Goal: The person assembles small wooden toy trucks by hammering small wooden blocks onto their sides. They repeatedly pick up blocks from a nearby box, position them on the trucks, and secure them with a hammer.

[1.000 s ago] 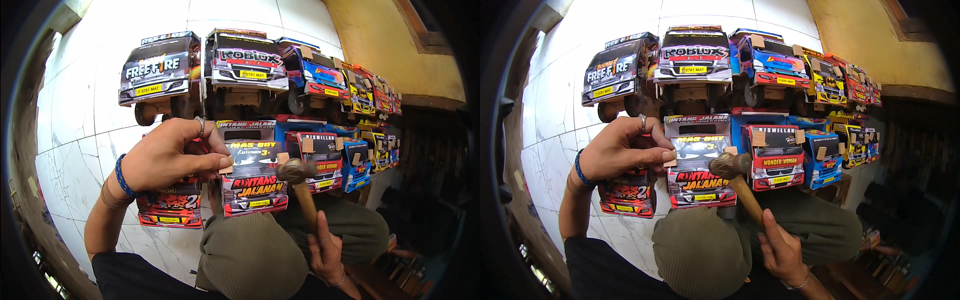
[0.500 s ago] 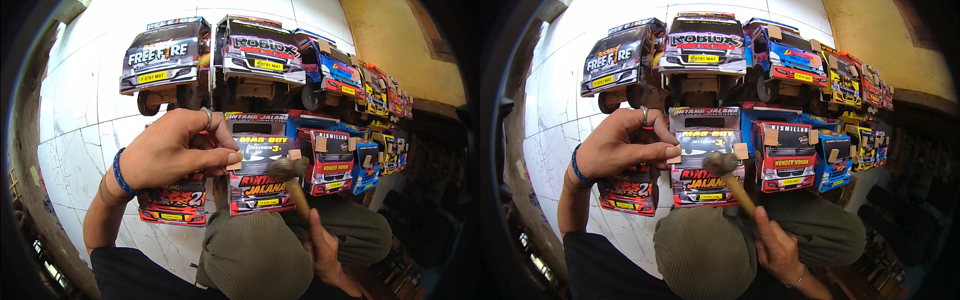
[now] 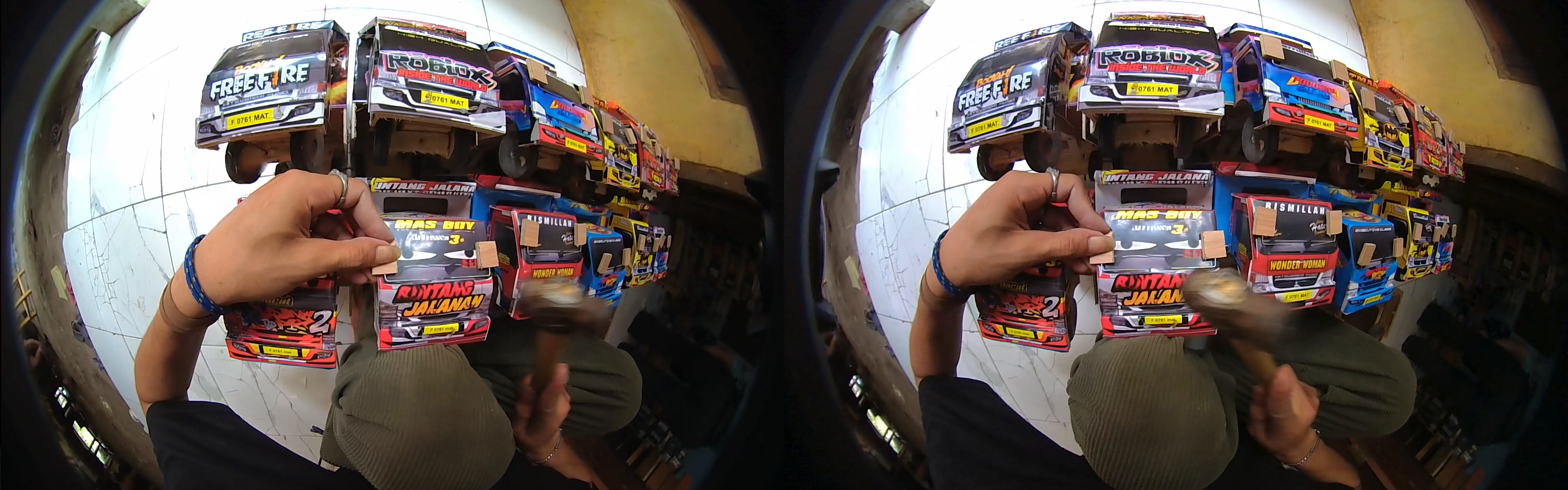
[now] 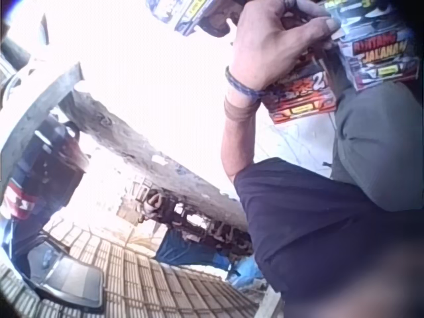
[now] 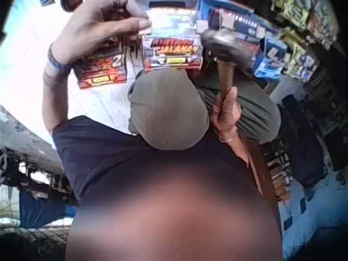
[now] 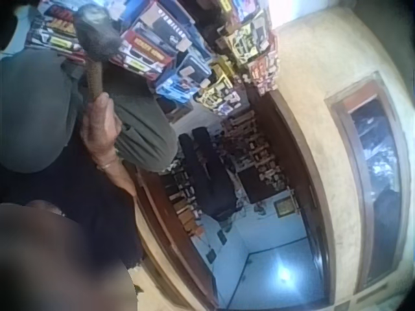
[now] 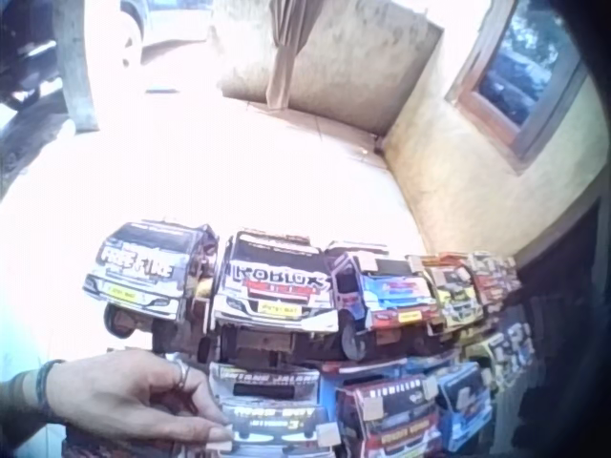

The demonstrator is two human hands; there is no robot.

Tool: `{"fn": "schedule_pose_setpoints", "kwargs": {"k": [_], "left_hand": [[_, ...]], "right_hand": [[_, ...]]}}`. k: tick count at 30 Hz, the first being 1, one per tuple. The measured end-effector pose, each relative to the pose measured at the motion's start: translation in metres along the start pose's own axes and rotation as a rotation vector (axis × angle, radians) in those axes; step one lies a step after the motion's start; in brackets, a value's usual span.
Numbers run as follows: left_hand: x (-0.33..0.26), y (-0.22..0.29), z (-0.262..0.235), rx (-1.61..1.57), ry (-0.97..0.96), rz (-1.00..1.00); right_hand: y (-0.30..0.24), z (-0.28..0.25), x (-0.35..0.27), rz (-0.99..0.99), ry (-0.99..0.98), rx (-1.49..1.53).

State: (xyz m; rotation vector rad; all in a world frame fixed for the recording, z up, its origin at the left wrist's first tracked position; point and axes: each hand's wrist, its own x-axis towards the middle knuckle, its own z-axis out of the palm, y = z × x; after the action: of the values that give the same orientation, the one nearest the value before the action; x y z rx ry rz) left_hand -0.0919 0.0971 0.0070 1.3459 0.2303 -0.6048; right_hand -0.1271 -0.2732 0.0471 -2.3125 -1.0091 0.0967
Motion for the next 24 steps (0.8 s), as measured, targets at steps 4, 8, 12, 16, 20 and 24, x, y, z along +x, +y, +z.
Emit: {"fn": "schedule_pose_setpoints", "kwargs": {"k": [4,8,12,16,20,24], "left_hand": [[0.001,0.000,-0.001,-0.016,-0.011,0.005],[0.000,0.000,0.000,-0.025,-0.010,-0.016],[0.001,0.001,-0.001,-0.022,-0.017,-0.007],[0.001,0.000,-0.001,-0.013,-0.002,-0.022],[0.001,-0.002,-0.001,0.002,-0.012,0.016],[0.000,-0.003,-0.001,-0.010,-0.006,0.016]], "right_hand": [[0.001,0.000,0.000,0.078,-0.281,-0.062],[0.000,-0.001,0.001,-0.027,-0.054,0.011],[-0.002,-0.001,0.004,0.058,-0.302,-0.042],[-0.003,-0.001,0.008,0.078,-0.119,0.083],[-0.003,-0.001,0.013,0.107,-0.298,-0.041],[-0.003,-0.003,0.016,0.068,-0.165,0.004]]}}
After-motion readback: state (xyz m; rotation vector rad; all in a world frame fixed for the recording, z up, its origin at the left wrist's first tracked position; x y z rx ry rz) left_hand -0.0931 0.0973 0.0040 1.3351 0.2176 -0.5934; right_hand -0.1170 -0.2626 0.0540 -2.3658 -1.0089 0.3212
